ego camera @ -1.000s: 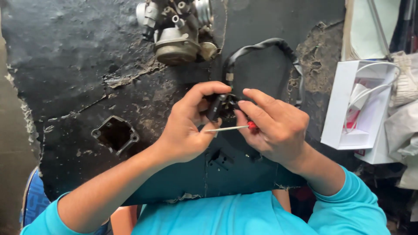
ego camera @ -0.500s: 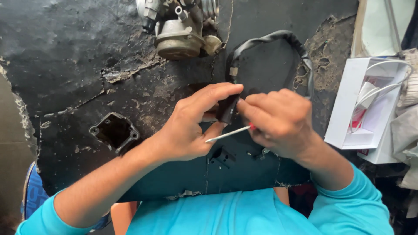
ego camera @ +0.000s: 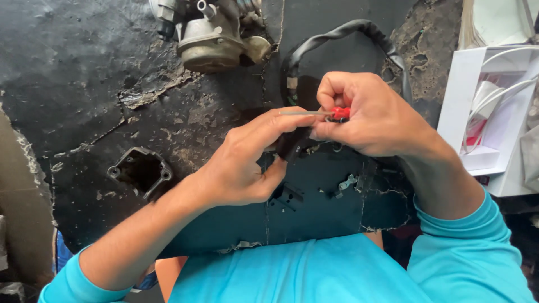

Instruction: The recorder is disassembling and inspecting an electrical switch assembly for a motorcycle using a screwdriver.

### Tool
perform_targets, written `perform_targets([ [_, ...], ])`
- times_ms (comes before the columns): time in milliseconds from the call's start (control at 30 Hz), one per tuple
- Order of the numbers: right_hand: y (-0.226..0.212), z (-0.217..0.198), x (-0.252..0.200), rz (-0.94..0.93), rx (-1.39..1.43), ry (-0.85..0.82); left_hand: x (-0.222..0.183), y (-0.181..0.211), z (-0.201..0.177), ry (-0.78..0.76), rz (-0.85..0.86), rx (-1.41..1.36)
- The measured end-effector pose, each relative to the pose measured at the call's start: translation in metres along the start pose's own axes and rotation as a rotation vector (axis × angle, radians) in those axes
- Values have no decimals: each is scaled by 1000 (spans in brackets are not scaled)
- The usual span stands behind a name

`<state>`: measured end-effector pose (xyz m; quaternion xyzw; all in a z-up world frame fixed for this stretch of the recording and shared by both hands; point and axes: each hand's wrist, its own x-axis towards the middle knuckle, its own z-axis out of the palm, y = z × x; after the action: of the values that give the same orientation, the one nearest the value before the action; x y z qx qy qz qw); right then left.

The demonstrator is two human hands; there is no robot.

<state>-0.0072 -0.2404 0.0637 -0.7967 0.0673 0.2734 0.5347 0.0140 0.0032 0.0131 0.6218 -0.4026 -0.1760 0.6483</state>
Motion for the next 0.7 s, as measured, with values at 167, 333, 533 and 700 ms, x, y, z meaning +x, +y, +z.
perform_targets([
  [167,-8,-3,2,133,-153,-11,-1,0,5,26,-2,3],
  [333,7,-6,7,121,4,-88,-1,1,5,45,8,5],
  [533,8,-1,4,151,-227,-42,-1,-1,5,32,-56,-89],
  [700,3,9,-5,-29,24,134,-2,-7,7,41,-198,-205],
])
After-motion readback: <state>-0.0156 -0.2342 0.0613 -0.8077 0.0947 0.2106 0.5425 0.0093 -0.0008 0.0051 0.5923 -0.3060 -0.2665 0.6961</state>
